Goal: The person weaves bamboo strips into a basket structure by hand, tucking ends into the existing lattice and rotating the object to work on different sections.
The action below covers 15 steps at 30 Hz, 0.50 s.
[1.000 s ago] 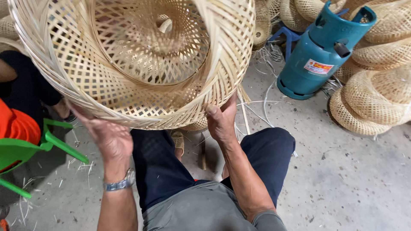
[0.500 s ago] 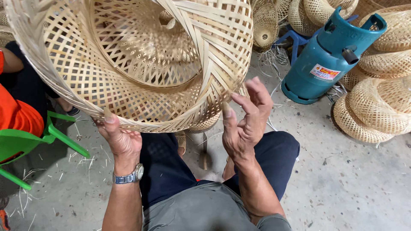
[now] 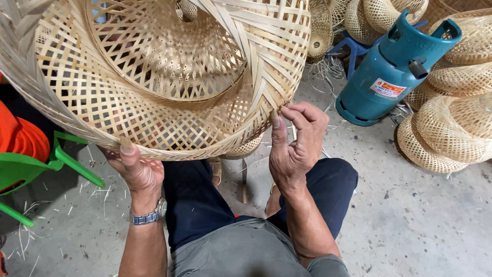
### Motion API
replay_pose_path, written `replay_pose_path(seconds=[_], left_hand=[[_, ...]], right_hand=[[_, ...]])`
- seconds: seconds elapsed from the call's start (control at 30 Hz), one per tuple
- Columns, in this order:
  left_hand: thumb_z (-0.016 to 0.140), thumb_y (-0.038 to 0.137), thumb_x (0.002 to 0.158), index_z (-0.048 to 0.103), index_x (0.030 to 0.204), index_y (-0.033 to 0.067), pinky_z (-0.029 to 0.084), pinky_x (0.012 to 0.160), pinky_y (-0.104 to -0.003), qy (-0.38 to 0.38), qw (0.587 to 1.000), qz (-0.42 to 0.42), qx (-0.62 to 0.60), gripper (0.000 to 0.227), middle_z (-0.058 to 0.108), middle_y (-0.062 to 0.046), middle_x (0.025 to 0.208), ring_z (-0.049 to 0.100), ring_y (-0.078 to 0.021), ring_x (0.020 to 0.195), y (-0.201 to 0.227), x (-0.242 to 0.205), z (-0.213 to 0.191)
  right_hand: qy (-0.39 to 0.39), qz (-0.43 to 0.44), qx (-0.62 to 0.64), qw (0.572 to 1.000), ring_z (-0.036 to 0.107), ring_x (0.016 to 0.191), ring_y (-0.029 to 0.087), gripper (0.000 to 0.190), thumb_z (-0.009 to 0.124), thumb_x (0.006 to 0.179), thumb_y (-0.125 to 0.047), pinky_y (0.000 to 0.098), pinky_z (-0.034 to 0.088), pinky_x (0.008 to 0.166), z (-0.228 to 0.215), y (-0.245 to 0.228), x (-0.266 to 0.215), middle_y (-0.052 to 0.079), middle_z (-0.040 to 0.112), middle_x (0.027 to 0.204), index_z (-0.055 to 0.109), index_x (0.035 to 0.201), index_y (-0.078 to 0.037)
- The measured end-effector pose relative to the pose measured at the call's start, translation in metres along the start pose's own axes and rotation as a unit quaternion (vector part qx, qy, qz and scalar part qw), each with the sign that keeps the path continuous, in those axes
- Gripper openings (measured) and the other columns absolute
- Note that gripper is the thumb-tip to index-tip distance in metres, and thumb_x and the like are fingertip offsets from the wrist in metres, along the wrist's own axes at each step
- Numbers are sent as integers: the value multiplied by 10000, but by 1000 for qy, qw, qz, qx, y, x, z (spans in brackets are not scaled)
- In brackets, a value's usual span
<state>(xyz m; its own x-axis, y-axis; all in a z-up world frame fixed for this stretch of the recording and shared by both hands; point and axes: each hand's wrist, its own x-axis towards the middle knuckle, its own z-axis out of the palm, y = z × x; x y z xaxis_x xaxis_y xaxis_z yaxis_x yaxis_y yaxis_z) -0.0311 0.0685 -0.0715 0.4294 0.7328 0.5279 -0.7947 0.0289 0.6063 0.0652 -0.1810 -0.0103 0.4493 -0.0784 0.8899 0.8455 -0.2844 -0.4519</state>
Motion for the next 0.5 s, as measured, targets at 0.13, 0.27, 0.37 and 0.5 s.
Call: replay_pose_path(seconds=[0.13,0.27,0.37,0.5], left_hand=[[896,399,827,233,1660,73,416,1306,-427,12,1000,17,7,1113,379,-99,1562,421,-254,1480,3,-2,5],[911,406,831,207,1668,90,391,1270,-429,13,999,32,6,1138,378,-89,1577,417,-241,1477,8,-2,7],[906,404,843,219,1664,72,406,1247,-420,18,999,38,14,1121,388,-96,1578,423,-233,1431,10,-3,6],[903,392,857,226,1628,52,406,1254,-417,19,999,46,17,1081,385,-103,1588,431,-231,1429,12,-5,4]], right_hand=[[6,8,33,999,604,1152,239,151,724,1047,-66,315,498,974,5,1,-1,117,625,1211,654,1171,-14],[-24,28,57,998,584,1150,230,153,689,1065,-62,311,481,998,5,1,0,126,585,1233,626,1193,-8],[-49,36,78,995,573,1120,215,152,680,1073,-70,310,469,1018,2,3,3,124,567,1234,597,1186,-11],[-64,40,94,993,557,1119,213,152,682,1077,-78,308,452,1032,0,3,3,122,553,1235,579,1170,-17]])
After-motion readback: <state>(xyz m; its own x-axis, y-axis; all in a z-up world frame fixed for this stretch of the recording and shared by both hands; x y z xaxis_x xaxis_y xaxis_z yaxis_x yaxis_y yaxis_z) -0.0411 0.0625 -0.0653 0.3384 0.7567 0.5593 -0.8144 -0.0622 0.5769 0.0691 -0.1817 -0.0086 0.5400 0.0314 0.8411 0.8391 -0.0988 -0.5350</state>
